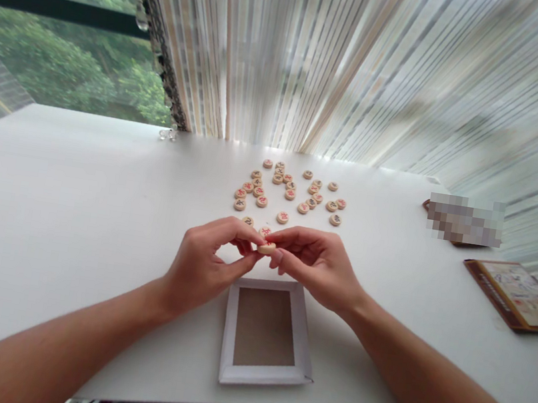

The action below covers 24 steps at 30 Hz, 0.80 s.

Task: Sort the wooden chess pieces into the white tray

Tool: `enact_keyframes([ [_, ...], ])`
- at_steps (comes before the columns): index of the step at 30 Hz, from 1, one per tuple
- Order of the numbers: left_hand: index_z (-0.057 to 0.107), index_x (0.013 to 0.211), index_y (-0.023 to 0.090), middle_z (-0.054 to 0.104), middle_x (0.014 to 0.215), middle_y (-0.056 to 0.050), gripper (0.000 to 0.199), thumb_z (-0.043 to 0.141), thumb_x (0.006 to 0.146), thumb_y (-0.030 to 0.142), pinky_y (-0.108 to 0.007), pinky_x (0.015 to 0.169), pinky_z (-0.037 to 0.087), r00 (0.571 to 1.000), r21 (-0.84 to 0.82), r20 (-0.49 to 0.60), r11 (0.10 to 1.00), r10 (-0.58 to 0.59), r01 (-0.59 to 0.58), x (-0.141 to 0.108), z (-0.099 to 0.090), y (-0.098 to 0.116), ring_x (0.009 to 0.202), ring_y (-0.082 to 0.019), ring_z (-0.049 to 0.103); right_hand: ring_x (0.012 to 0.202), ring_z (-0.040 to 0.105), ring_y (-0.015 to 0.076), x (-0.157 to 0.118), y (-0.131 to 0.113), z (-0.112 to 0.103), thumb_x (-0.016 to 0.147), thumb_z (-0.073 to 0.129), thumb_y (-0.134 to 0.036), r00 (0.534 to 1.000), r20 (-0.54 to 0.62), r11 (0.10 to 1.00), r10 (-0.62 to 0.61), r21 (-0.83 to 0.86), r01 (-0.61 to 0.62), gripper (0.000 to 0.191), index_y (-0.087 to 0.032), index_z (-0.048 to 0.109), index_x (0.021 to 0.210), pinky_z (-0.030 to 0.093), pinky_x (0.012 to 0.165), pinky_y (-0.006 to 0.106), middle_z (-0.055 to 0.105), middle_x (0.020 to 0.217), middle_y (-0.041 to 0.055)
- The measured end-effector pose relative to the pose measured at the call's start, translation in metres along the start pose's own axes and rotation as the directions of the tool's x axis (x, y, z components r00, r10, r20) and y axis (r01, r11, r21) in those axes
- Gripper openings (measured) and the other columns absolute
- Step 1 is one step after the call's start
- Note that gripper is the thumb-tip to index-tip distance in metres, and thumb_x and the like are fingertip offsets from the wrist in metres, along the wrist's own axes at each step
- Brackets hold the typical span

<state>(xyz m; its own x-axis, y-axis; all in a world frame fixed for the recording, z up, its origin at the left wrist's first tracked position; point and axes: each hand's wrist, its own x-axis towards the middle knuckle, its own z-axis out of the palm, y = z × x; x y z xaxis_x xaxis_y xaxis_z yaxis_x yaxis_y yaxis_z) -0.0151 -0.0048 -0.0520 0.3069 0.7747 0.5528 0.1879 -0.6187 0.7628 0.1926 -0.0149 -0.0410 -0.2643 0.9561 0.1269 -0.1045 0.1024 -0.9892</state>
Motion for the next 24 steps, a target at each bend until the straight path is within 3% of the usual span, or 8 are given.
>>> enact_keyframes([
  [4, 0.079, 0.094, 0.020, 0.081, 0.095, -0.006, 0.015, 0.077, 0.089, 0.006, -0.026, 0.082, 0.062, 0.980, 0.135, 0.011, 0.970, 0.201, -0.201, 0.004, -0.004, 0.003, 0.089, -0.017, 0.078, 0.077, 0.077, 0.0207, -0.001, 0.001, -0.003, 0.072, 0.098, -0.038, 1.000, 0.005, 0.996, -0.001, -0.084, 0.002, 0.036, -0.017, 0.084, 0.098, 0.067, 0.072, 0.034, 0.083, 0.089, 0.0091],
  [8, 0.078, 0.093, 0.020, 0.080, 0.094, -0.006, 0.017, 0.074, 0.089, 0.004, -0.026, 0.082, 0.061, 0.971, 0.165, 0.027, 0.957, 0.236, -0.237, 0.004, -0.005, 0.004, 0.087, -0.016, 0.077, 0.072, 0.074, 0.0184, -0.001, 0.000, -0.005, 0.074, 0.096, -0.035, 0.999, 0.031, 0.985, -0.025, -0.170, 0.030, 0.033, -0.015, 0.083, 0.097, 0.065, 0.069, 0.032, 0.082, 0.086, 0.0080],
  [13, 0.077, 0.097, 0.018, 0.079, 0.093, -0.005, 0.020, 0.067, 0.087, 0.004, -0.027, 0.077, 0.061, 0.999, 0.134, -0.023, 0.990, 0.045, -0.041, 0.005, -0.006, -0.005, 0.082, -0.016, 0.074, 0.071, 0.069, 0.0161, -0.002, -0.006, -0.007, 0.081, 0.087, -0.027, 0.990, 0.066, 0.925, -0.123, -0.354, 0.138, 0.019, -0.016, 0.079, 0.095, 0.059, 0.066, 0.030, 0.079, 0.085, 0.0057],
  [17, 0.076, 0.097, 0.016, 0.080, 0.093, -0.005, 0.014, 0.066, 0.088, 0.011, -0.026, 0.074, 0.062, 0.989, 0.049, -0.062, 0.989, -0.136, 0.139, 0.006, -0.007, -0.016, 0.081, -0.017, 0.076, 0.074, 0.064, 0.0157, -0.008, -0.011, -0.003, 0.082, 0.083, -0.020, 0.946, 0.229, 0.759, -0.231, -0.566, 0.322, 0.013, -0.019, 0.074, 0.092, 0.051, 0.069, 0.030, 0.075, 0.083, 0.0020],
  [24, 0.075, 0.093, 0.015, 0.078, 0.087, -0.003, 0.016, 0.062, 0.086, 0.011, -0.022, 0.062, 0.060, 0.980, 0.009, -0.032, 0.981, -0.194, 0.194, 0.005, -0.004, -0.015, 0.065, -0.013, 0.074, 0.082, 0.058, 0.0198, -0.020, -0.002, 0.012, 0.086, 0.080, -0.020, 0.875, 0.420, 0.611, -0.240, -0.635, 0.473, 0.009, -0.018, 0.072, 0.091, 0.048, 0.079, 0.034, 0.067, 0.085, 0.0041],
])
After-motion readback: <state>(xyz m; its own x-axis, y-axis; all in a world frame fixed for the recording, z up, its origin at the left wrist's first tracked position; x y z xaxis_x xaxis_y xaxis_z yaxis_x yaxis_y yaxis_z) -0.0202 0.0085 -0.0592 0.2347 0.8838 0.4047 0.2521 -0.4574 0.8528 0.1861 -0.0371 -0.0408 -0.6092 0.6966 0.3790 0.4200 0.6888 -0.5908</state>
